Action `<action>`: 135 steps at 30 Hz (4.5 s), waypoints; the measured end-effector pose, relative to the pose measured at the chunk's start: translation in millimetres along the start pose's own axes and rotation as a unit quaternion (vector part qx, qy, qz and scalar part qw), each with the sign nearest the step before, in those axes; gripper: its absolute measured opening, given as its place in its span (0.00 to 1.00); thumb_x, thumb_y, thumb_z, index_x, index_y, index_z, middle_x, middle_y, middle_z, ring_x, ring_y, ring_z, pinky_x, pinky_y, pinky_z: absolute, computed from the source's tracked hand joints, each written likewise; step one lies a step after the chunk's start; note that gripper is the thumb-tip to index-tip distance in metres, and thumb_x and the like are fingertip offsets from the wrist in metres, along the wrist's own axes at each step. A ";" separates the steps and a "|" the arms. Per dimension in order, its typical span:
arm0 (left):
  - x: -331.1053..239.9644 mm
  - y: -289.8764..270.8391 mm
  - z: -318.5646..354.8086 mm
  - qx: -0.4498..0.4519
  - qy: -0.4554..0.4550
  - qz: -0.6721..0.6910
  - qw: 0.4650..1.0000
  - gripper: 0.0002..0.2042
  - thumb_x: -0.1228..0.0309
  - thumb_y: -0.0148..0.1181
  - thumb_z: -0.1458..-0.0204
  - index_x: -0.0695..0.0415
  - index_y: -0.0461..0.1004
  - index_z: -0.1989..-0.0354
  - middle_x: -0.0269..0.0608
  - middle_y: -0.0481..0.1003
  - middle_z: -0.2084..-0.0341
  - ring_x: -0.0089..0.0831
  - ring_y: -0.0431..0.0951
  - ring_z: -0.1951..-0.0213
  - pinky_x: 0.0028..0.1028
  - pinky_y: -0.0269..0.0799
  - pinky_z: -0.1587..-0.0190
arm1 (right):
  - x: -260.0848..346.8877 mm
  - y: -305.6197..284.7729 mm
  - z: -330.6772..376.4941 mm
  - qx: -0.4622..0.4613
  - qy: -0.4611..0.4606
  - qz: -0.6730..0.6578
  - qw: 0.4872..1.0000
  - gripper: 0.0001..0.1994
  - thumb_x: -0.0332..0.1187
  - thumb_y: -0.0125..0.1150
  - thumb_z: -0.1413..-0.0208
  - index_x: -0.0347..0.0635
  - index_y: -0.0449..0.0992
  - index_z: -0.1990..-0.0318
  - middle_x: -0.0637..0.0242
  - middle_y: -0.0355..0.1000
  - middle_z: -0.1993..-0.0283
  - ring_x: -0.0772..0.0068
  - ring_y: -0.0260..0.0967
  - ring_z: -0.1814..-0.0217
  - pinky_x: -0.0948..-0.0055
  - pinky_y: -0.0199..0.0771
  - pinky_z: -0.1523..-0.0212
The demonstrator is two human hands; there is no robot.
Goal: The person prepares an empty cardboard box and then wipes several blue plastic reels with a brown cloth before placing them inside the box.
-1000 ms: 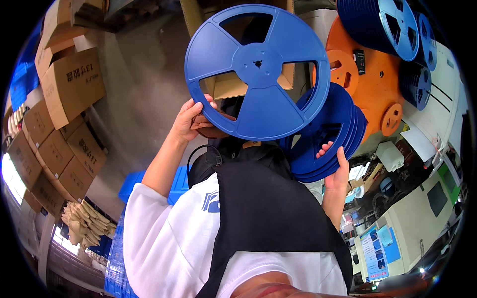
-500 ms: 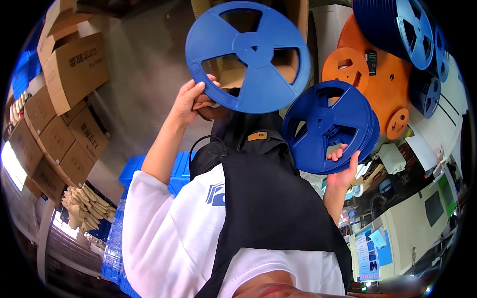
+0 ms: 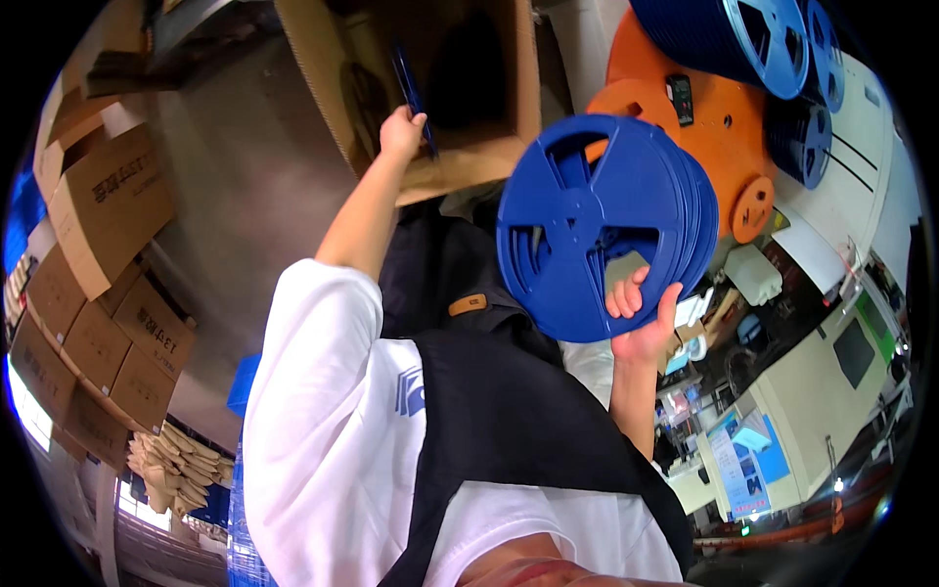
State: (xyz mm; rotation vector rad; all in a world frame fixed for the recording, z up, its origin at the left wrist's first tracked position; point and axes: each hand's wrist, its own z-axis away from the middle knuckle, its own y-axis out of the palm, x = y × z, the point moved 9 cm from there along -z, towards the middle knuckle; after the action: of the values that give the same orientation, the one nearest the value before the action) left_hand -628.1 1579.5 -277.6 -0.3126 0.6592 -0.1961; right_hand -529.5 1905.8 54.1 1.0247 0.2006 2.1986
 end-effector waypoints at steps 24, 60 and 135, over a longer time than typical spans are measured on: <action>-210.9 -84.4 297.9 0.166 0.604 -0.383 0.678 0.29 0.72 0.66 0.67 0.44 0.70 0.49 0.32 0.67 0.47 0.34 0.72 0.59 0.31 0.71 0.61 | 11.3 27.4 -3.3 0.221 0.062 -0.364 0.903 0.18 0.47 0.56 0.45 0.43 0.61 0.68 0.77 0.50 0.83 0.84 0.45 0.84 0.81 0.46 0.80; -63.8 -112.8 221.7 0.223 0.000 0.445 0.867 0.15 0.68 0.51 0.46 0.61 0.66 0.52 0.41 0.74 0.63 0.22 0.76 0.66 0.13 0.70 0.73 | 29.0 -23.0 -15.1 0.012 0.018 -0.056 0.998 0.26 0.55 0.38 0.40 0.36 0.67 0.57 0.67 0.63 0.74 0.72 0.57 0.72 0.71 0.60 0.67; -78.1 -79.0 228.4 0.315 -0.012 0.442 0.840 0.15 0.70 0.53 0.46 0.61 0.65 0.52 0.51 0.74 0.58 0.35 0.77 0.59 0.32 0.73 0.54 | 43.0 -74.6 13.5 -0.164 0.062 0.397 0.901 0.18 0.43 0.55 0.43 0.36 0.70 0.55 0.63 0.72 0.59 0.73 0.73 0.62 0.79 0.70 0.74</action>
State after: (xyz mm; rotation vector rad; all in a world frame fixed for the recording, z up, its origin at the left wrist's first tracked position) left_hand -551.5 1577.8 -35.4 0.6384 0.6188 0.4829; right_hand -499.8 1987.6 59.5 0.8498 -0.6294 2.8821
